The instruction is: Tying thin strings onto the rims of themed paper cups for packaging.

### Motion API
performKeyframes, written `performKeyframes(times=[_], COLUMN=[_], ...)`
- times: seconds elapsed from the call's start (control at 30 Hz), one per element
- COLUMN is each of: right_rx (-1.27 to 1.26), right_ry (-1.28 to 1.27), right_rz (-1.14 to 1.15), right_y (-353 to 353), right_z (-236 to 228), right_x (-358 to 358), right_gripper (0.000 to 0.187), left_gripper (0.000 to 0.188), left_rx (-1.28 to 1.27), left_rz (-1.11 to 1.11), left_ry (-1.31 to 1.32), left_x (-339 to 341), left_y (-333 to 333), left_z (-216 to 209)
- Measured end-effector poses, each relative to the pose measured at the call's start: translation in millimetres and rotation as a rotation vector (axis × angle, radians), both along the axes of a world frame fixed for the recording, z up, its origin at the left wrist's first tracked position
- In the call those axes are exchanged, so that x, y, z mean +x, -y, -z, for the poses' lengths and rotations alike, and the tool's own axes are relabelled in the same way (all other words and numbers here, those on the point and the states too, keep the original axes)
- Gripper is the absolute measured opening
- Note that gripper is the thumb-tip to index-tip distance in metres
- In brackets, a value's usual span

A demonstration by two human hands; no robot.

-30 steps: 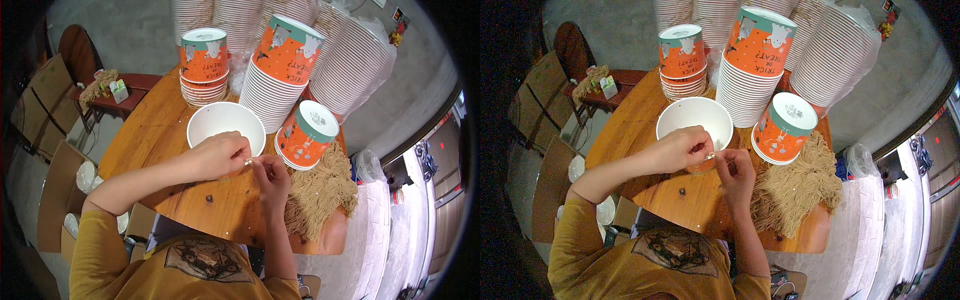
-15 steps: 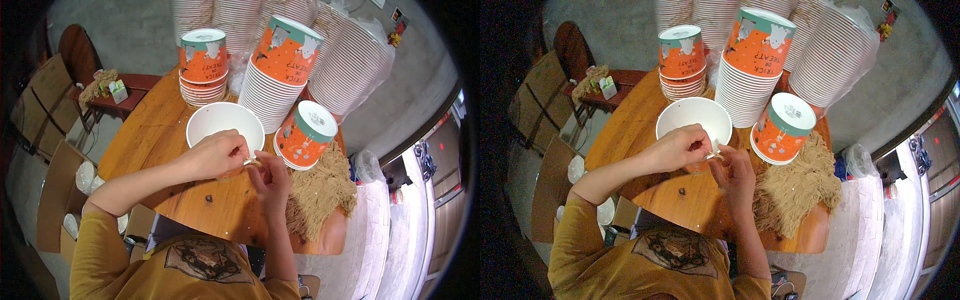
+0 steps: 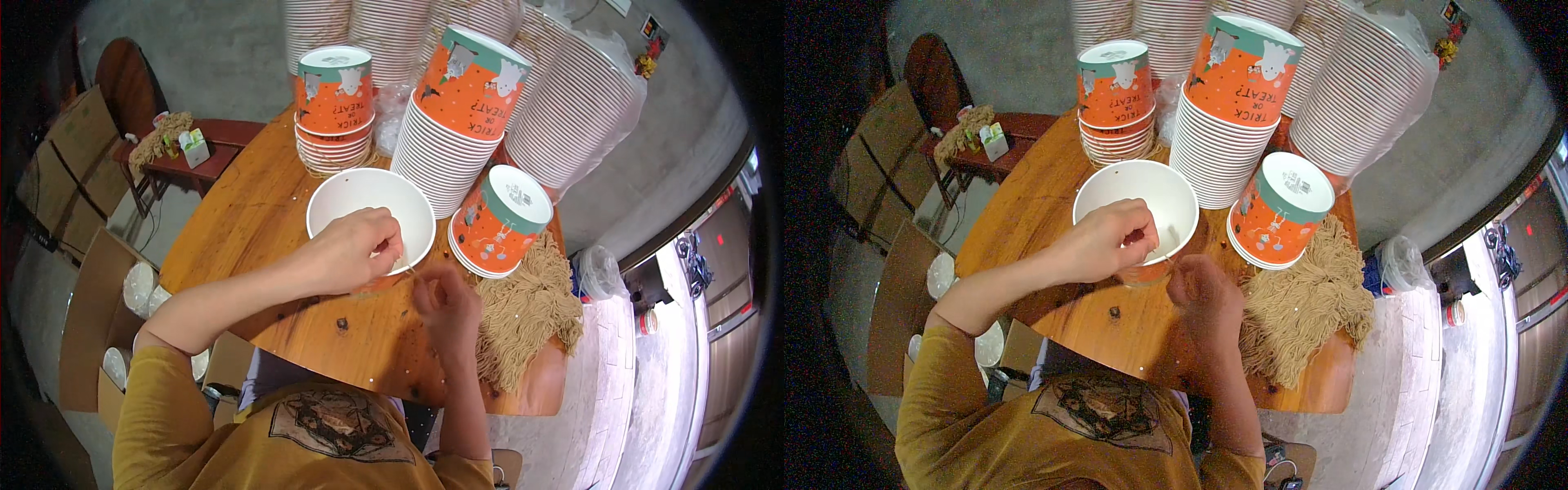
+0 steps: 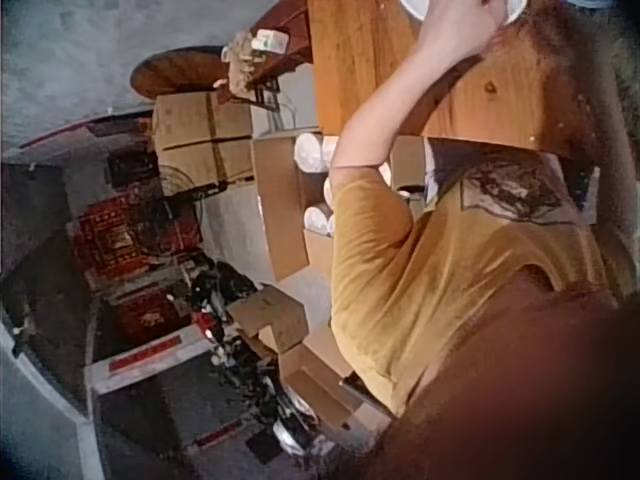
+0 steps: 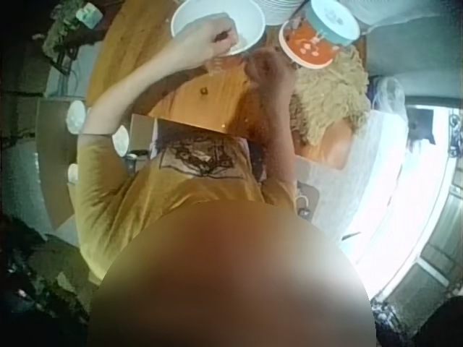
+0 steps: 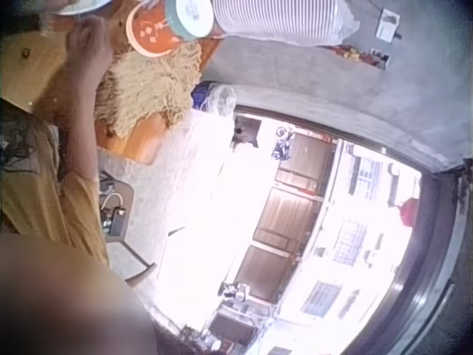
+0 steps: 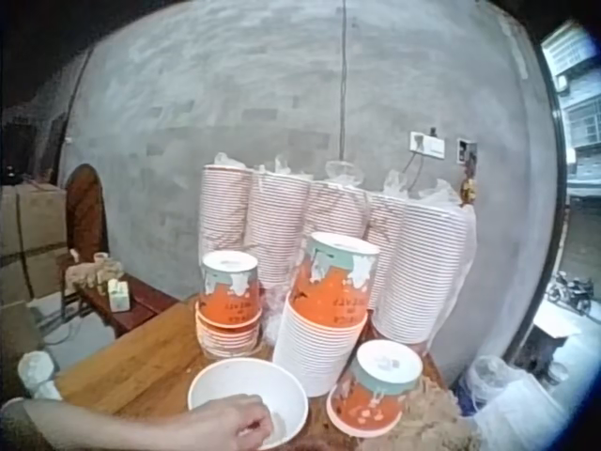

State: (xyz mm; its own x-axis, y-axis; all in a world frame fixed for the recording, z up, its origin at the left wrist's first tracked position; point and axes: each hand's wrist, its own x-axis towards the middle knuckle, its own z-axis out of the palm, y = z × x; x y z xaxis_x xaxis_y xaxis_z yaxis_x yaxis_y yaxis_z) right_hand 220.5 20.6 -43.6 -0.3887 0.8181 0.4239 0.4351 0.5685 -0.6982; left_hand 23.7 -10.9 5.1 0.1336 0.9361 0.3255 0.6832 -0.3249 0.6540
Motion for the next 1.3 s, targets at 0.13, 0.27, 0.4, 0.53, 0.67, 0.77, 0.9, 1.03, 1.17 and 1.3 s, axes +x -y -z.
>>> performKeyframes(times=[0.13, 0.27, 0.4, 0.53, 0.67, 0.77, 0.9, 1.03, 1.17, 1.3], right_rx=[-0.096, -0.132, -0.114, -0.017, -0.173, -0.243, -0.163, -0.146, 0.062, 0.299], right_ry=[-0.043, -0.093, -0.074, -0.126, -0.225, -0.279, -0.206, -0.252, -0.179, 0.051], right_rz=[-0.022, -0.028, 0.004, 0.013, 0.008, 0.012, -0.025, -0.047, -0.141, -0.190], right_y=[3.3, 6.8, 9.1, 13.4, 17.2, 21.4, 18.1, 14.5, -1.5, -26.5], right_z=[3.8, 0.7, 4.6, 18.4, 17.0, 3.4, 2.3, 0.4, -22.9, -41.9], right_x=[0.2, -4.3, -7.8, -11.4, -11.3, -8.0, -2.5, -2.0, -3.2, -15.8], right_gripper=[0.019, 0.021, 0.021, 0.011, 0.008, 0.006, 0.011, 0.008, 0.010, 0.010], left_gripper=[0.010, 0.010, 0.010, 0.009, 0.007, 0.007, 0.012, 0.028, 0.025, 0.017], left_rx=[0.050, 0.090, 0.072, 0.087, 0.251, 0.150, 0.138, 0.006, 0.153, 0.220], left_rz=[0.009, 0.004, -0.012, -0.012, -0.030, -0.053, -0.028, 0.013, 0.063, 0.083], left_ry=[-0.004, 0.002, 0.013, -0.009, -0.131, -0.079, -0.078, -0.032, -0.289, -0.446], left_x=[3.4, 3.4, 2.2, 3.0, -0.1, -9.6, -9.0, -1.5, -11.1, -22.2], left_y=[1.3, 0.3, 0.7, 0.5, -1.6, 1.5, 8.2, 23.4, 37.4, 55.6], left_z=[3.0, 5.4, 5.8, 4.7, 12.4, 6.5, 8.5, -1.3, 6.1, -0.4])
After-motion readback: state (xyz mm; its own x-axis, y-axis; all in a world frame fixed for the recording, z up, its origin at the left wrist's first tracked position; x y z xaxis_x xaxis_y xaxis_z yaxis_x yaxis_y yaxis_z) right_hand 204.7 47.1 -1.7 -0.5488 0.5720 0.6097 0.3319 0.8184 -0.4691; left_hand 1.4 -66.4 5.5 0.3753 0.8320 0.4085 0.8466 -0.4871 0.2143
